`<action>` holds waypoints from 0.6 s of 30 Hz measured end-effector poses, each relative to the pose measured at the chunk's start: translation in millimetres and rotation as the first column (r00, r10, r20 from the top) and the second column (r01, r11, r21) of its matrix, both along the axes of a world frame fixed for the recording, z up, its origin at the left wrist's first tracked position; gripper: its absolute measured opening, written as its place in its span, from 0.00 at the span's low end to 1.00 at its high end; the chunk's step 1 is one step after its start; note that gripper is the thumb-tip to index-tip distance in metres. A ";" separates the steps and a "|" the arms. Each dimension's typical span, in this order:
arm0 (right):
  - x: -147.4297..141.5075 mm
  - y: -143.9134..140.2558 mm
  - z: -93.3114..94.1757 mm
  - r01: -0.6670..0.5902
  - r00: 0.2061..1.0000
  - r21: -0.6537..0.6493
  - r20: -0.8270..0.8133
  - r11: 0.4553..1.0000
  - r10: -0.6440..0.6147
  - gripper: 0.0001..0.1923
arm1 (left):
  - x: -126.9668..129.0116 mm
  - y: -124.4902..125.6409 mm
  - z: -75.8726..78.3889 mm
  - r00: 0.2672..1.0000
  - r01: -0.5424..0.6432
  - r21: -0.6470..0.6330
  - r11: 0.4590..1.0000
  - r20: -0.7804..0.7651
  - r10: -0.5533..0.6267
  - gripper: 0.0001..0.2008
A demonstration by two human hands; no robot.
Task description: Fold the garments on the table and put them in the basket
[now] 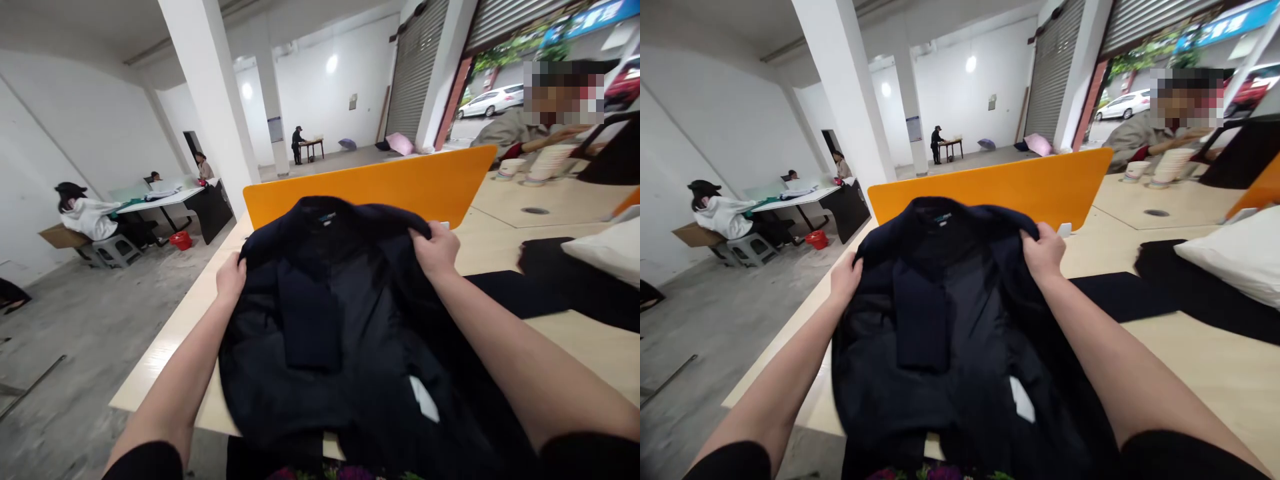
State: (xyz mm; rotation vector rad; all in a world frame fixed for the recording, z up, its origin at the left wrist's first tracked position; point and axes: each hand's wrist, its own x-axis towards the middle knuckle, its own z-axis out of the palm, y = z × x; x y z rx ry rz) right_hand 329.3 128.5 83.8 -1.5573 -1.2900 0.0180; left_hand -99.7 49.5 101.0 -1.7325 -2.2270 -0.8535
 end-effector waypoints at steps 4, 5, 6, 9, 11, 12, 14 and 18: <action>14.4 5.0 -4.8 0.192 0.962 -0.164 0.226 0.967 -0.153 0.22 | 18.2 22.1 -4.7 0.994 0.063 -0.070 0.996 -0.086 -0.068 0.23; 14.7 -1.6 -12.7 0.185 0.942 -0.159 0.308 0.970 -0.130 0.24 | 21.0 18.9 -16.5 0.983 0.122 -0.125 0.985 -0.124 -0.138 0.23; 14.1 -10.8 -22.9 0.145 0.919 -0.141 0.386 0.979 -0.081 0.24 | 22.6 12.9 -30.6 0.965 0.181 -0.181 0.967 -0.158 -0.210 0.23; 8.3 -47.7 -62.3 -0.131 0.822 -0.169 0.532 0.977 0.202 0.19 | 21.2 -11.2 -72.3 0.930 0.257 -0.335 0.907 -0.170 -0.327 0.24; 1.0 -74.0 -89.8 -0.289 0.722 -0.253 0.576 0.923 0.384 0.18 | 19.4 -22.7 -87.2 0.945 0.234 -0.397 0.888 -0.122 -0.304 0.27; -3.6 -85.9 -102.0 -0.332 0.671 -0.286 0.599 0.899 0.438 0.18 | 20.0 -25.5 -89.1 0.955 0.210 -0.401 0.892 -0.112 -0.276 0.28; -13.8 -104.8 -120.7 -0.356 0.594 -0.309 0.654 0.882 0.469 0.18 | 27.2 -25.8 -84.4 0.959 0.172 -0.350 0.921 -0.152 -0.237 0.29; -29.4 -120.1 -132.8 -0.307 0.565 -0.277 0.717 0.910 0.409 0.18 | 70.0 -20.3 -68.9 0.810 0.384 -0.265 0.885 -0.363 -0.460 0.31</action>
